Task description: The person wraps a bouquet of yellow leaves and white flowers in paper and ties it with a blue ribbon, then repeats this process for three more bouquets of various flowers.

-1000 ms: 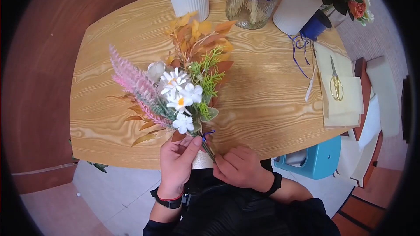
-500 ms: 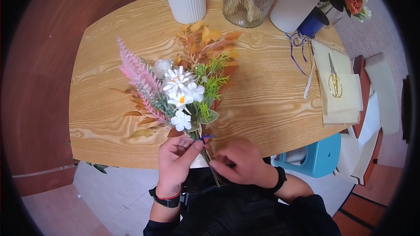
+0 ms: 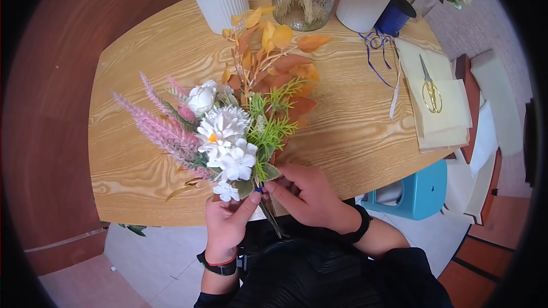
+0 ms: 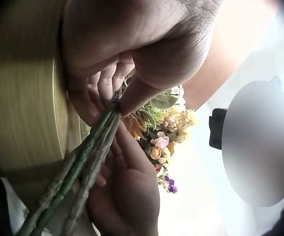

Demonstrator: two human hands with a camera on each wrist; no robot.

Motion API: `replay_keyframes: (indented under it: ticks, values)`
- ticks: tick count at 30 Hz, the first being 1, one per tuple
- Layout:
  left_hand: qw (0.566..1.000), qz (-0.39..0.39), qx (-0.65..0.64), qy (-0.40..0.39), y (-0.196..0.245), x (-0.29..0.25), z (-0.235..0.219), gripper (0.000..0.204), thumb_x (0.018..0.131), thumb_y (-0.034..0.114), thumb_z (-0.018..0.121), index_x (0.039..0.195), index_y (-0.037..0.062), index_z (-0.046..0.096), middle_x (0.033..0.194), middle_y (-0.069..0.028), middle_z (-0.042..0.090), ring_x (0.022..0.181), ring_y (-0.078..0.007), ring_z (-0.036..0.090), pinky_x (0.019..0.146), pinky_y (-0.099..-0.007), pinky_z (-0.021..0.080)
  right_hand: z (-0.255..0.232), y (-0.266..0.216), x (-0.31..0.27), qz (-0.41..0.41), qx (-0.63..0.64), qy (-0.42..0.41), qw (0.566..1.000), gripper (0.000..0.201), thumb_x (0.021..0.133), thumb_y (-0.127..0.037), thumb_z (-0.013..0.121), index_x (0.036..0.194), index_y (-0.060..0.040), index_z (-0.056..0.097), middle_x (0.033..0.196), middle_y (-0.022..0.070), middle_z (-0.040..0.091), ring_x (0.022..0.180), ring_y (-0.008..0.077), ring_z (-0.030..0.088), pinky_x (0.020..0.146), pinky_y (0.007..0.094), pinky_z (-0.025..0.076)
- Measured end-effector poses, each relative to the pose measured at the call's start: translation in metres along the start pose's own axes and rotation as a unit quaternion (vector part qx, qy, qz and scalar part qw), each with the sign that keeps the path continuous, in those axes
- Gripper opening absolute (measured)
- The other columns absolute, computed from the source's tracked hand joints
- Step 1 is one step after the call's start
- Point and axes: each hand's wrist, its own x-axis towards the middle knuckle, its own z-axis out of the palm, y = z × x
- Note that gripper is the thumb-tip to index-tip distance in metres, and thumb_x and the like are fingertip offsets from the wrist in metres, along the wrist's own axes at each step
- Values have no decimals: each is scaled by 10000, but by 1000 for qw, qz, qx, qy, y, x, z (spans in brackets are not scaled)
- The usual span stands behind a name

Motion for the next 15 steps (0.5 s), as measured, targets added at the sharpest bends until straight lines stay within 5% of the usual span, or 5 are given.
replay_keyframes:
  ticks: [10,15]
  values:
    - [995,46,29,-84,-10,3,-12,377,842,-128,647,1203,-72,555,1159,-134,635,1059,-200,622,944,-329,491,-1,5,0,-13,-16,13,1000,126,892,-125,651,954,-17,632,766,83,651,642,178,653,562,291,497]
    - [993,57,-12,-101,-1,6,-3,385,825,-137,661,1191,-73,562,1105,-99,636,997,-162,611,897,-286,479,-3,6,-1,21,8,9,1000,128,900,-119,641,953,-5,620,773,79,633,661,170,652,574,289,498]
